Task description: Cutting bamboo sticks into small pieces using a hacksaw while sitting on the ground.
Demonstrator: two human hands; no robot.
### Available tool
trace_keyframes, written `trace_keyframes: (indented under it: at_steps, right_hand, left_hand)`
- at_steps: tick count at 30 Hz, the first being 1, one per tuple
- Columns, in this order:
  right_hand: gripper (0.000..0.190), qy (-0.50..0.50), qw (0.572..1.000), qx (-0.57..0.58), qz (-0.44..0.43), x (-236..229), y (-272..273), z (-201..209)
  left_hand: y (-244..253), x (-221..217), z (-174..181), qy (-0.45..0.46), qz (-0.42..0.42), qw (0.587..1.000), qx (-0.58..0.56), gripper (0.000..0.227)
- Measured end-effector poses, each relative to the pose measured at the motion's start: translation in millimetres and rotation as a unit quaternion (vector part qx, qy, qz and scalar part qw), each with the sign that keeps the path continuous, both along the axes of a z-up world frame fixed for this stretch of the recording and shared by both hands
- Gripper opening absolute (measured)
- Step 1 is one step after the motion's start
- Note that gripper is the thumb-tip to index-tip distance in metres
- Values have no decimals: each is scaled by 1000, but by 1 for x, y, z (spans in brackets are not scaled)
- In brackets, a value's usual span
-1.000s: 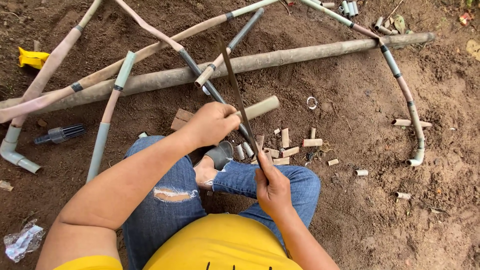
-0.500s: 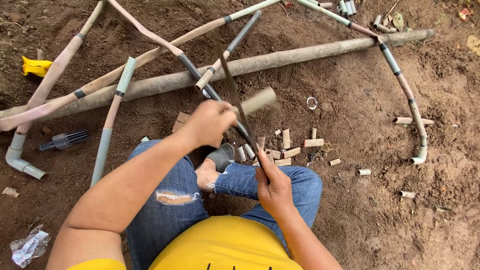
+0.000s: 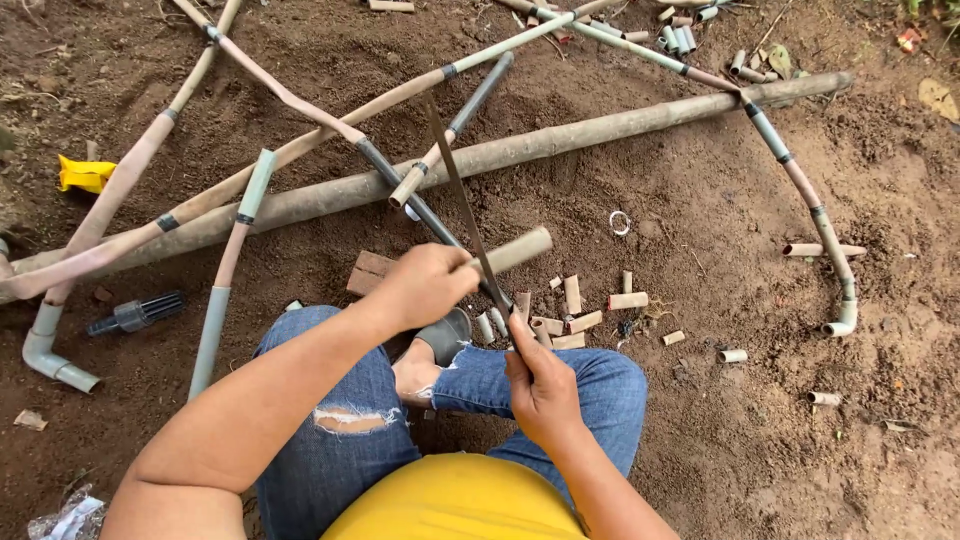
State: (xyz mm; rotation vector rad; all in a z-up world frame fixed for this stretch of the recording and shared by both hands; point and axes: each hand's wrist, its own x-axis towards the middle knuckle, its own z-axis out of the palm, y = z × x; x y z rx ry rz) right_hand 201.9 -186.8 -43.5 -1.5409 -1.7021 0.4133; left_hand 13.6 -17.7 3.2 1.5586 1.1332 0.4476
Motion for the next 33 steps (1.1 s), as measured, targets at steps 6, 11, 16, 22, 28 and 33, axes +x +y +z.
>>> trace_keyframes:
  at_steps: [6, 11, 16, 22, 28, 33]
  right_hand:
    - [56, 2, 1000, 7, 5, 3, -4, -4]
    - [57, 4, 1000, -3, 5, 1, 1, -4]
    - [54, 8, 1000, -17, 4, 7, -6, -8]
    - [55, 5, 1000, 0, 0, 4, 3, 2]
    - [53, 1, 1000, -10, 3, 8, -7, -5]
    - [54, 3, 1000, 21, 14, 3, 5, 3]
  left_hand:
    - [8, -9, -4, -64, 53, 996, -17, 28]
    - [-2, 3, 10, 40, -23, 999, -24, 29]
    - [12, -12, -13, -109, 67, 991, -33, 31]
    - [4, -2, -8, -70, 33, 997, -21, 25]
    - [6, -7, 6, 28, 7, 1000, -11, 31]
    - [5, -4, -8, -50, 31, 998, -3, 28]
